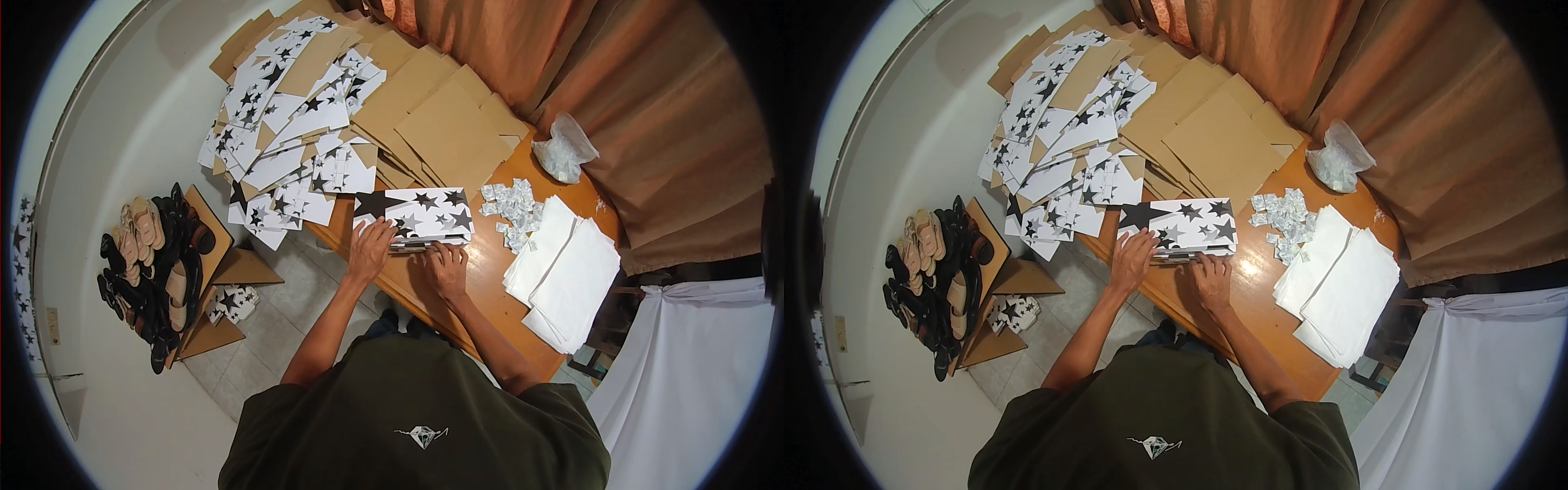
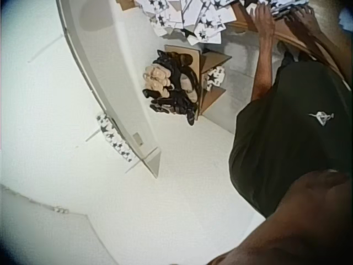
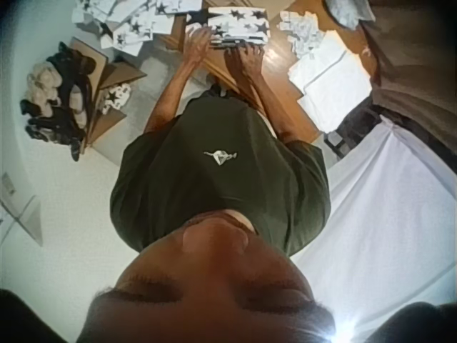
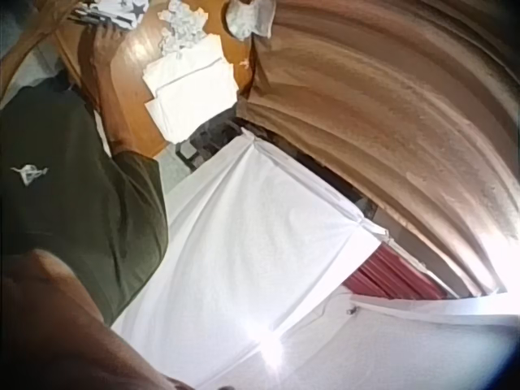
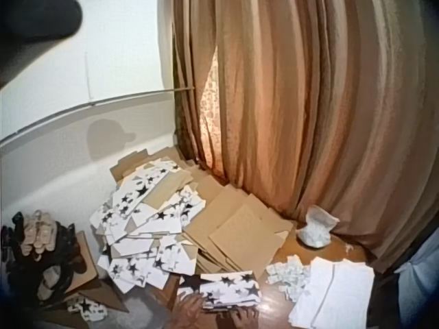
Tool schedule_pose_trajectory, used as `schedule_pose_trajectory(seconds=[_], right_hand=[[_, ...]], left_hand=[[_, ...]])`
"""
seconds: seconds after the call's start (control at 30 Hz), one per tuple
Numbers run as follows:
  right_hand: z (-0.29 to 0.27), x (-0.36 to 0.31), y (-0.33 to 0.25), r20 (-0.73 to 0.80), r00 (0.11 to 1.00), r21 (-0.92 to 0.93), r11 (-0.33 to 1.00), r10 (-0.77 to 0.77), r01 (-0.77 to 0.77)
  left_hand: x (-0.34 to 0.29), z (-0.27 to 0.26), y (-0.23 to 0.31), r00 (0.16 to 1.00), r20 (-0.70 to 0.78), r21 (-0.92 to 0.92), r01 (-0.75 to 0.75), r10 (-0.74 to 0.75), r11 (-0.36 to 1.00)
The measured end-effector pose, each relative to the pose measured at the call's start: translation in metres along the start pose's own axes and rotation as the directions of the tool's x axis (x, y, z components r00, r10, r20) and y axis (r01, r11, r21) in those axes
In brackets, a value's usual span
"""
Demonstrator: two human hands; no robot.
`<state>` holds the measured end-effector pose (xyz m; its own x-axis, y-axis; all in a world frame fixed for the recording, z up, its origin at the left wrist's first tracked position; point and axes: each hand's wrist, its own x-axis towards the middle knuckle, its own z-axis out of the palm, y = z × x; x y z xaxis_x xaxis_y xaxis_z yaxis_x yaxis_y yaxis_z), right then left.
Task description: The person is folding cardboard components to assemble shoe boxes.
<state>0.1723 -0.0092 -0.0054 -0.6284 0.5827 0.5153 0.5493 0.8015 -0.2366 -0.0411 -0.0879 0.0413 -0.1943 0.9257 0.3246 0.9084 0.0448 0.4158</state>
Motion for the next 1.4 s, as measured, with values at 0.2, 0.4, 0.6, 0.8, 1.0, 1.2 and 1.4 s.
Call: schedule_pose_trajectory(seconds=[0.2,0.4,0.6,0.8,1.0,1.2,1.4], right_hand=[[-0.001,-0.006,0.004,0.036,0.998,0.055,0.997,-0.048,0.046],[-0.006,-0.002,-0.001,-0.004,1.0,0.107,0.994,0.019,-0.019],[-0.009,0.008,-0.001,0.039,0.998,0.077,0.996,0.041,-0.044],[-0.005,0.015,-0.001,0.034,0.999,0.128,0.992,-0.021,0.016],[0.0,0.018,0.002,0.036,0.998,0.127,0.991,-0.043,0.038],[-0.001,0.018,0.003,0.023,0.998,0.179,0.983,-0.054,0.049],[-0.002,0.013,0.005,0.011,0.998,0.183,0.981,-0.065,0.062]], left_hand=[[-0.013,0.01,-0.002,0.999,0.035,-0.001,0.019,-0.019,1.0],[-0.018,0.019,-0.008,0.998,0.066,0.007,0.017,-0.018,1.0],[-0.019,0.02,-0.007,0.998,0.061,0.061,-0.007,0.004,0.998],[-0.019,0.021,-0.008,0.996,0.085,-0.006,0.029,-0.028,1.0],[-0.024,0.022,-0.005,0.998,0.059,-0.016,-0.015,0.016,1.0],[-0.018,0.013,0.003,0.998,0.032,-0.055,-0.05,0.051,0.997],[-0.026,0.023,-0.006,0.998,0.018,-0.027,-0.055,0.055,0.998]])
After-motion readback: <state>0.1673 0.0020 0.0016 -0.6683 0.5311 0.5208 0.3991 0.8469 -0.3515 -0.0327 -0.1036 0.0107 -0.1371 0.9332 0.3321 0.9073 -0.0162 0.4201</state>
